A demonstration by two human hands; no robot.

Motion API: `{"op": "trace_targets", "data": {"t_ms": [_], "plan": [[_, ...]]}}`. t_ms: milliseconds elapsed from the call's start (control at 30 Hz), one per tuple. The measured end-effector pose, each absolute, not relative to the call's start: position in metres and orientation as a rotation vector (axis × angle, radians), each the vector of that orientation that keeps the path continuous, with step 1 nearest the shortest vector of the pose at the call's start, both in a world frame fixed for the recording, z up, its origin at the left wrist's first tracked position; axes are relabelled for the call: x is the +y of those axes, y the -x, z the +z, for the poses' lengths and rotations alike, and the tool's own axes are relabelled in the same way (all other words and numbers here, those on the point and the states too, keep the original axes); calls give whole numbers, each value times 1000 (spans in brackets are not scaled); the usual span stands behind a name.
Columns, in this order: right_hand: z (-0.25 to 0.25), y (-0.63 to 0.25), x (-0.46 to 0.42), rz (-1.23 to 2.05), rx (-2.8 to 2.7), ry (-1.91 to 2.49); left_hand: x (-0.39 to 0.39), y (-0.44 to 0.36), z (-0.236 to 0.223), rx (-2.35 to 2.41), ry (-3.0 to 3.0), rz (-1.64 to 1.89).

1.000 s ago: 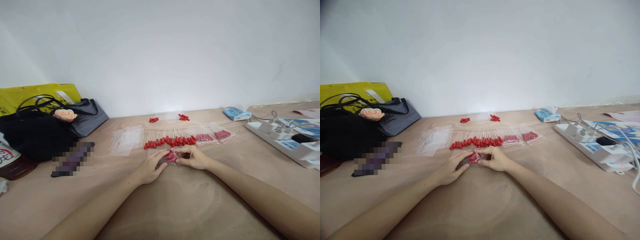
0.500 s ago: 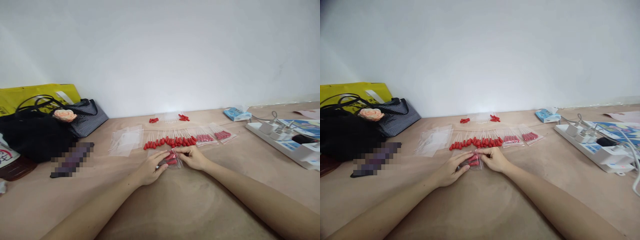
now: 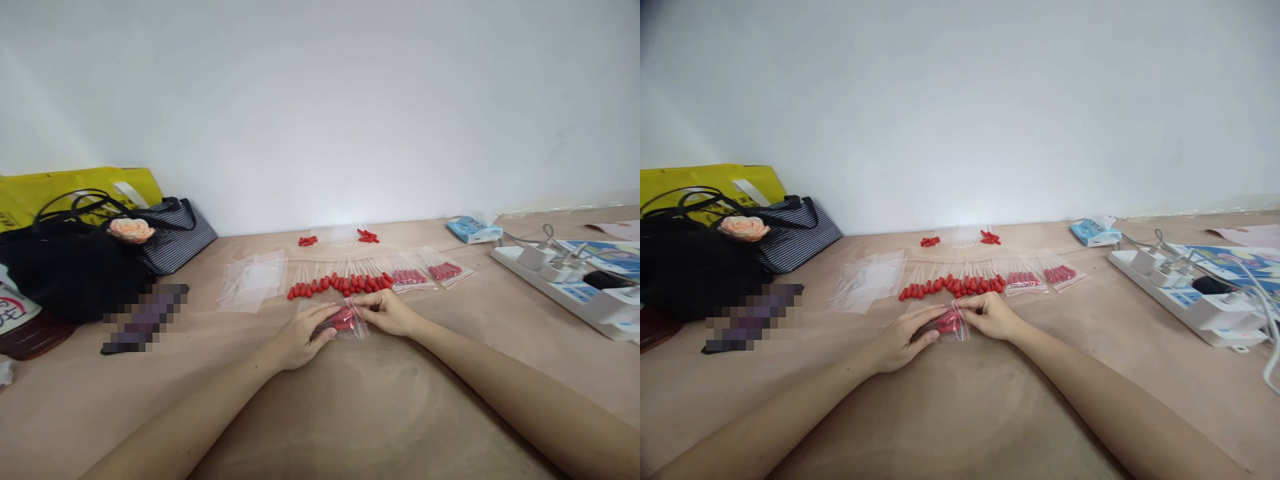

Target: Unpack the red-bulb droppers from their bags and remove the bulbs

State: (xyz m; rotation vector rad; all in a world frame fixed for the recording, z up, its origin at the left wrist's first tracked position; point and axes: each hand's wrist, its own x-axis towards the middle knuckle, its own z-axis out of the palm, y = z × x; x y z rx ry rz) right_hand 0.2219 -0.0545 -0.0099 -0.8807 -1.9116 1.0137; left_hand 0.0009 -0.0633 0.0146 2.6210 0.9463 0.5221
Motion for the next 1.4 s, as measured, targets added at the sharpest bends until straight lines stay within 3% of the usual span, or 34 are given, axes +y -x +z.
{"op": "trace_targets", "data": {"t_ms": [233,433,800,1133,1400], "plan": [[-7,-229,-55,959,-2101,929,-62,0,13,952,-2587,534],[2,-229,-60,710,-2190,992,-61,1,14,976,-2536,534],[1,-216,-71,859,-1923,1309,-61,-1,11,1025,-2535,468],[11,-226,-69,1247,-2022,802,-59,1,10,1010,-2551,516],[4,-220,-69,1124,-1935,1012,-61,0,12,1025,-2536,503]]}}
